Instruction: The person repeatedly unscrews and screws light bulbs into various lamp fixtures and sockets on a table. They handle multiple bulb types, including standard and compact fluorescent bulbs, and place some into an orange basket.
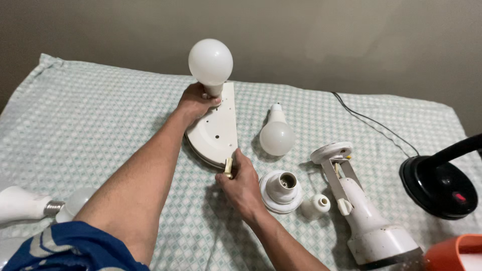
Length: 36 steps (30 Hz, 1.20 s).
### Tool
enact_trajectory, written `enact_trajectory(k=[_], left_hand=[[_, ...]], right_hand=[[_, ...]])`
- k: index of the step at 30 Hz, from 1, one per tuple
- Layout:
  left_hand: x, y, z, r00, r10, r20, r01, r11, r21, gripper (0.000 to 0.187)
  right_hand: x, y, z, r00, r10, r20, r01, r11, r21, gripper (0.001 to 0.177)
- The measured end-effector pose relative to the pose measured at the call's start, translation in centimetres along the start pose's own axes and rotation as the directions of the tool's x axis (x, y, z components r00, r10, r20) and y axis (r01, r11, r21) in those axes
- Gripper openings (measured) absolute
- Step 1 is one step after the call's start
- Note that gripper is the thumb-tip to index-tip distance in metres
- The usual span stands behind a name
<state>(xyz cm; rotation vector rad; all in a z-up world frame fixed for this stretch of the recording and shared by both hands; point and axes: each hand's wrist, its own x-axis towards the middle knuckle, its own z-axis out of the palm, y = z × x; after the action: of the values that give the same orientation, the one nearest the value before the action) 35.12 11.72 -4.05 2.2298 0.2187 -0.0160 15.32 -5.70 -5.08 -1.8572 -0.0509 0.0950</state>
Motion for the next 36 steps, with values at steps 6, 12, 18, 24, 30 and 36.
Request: enact_trajectory(k=[6, 12, 18, 24, 30, 36], left_hand=[[2.4, -1.6, 2.7, 0.998, -0.050, 0.034, 0.050, 0.999, -0.002, 0.045], [-0.7, -3.1, 4.3, 0.970, -0.005, -0.245, 0.004, 1.000, -0.004, 0.065], [-14.4, -2.9, 6.2, 0.909, 0.204, -0.363, -0.234, 0.971, -0.041, 0.060], [-29.7, -0.2, 8.4, 0.891, 0.434, -0.136, -0.453, 0.874, -0.175, 0.051], [-37.4, 3.1, 12.5, 0.928, 0.331, 0.169, -0.275, 0.917, -0.288, 0.049], [-37.0, 4.3, 18.9, 0.856, 0.508, -0.100, -0.517, 0.827, -0.223, 0.043]], right_hand=[[1.8, 4.0, 2.1, 0.982, -0.177, -0.058, 0.163, 0.967, -0.196, 0.069], [1.1, 3.8, 2.3, 0.961, -0.266, -0.075, 0.233, 0.926, -0.297, 0.070], [-6.7, 0.1, -0.7, 0.997, -0.055, 0.045, 0.064, 0.969, -0.238, 0.070], [-16.9, 0.5, -6.9, 0.999, 0.036, 0.020, -0.029, 0.959, -0.281, 0.057], [-25.1, 1.4, -13.6, 0.978, 0.199, -0.065, -0.209, 0.902, -0.377, 0.055], [-29.9, 2.3, -20.0, 0.982, 0.170, -0.088, -0.191, 0.885, -0.424, 0.053]])
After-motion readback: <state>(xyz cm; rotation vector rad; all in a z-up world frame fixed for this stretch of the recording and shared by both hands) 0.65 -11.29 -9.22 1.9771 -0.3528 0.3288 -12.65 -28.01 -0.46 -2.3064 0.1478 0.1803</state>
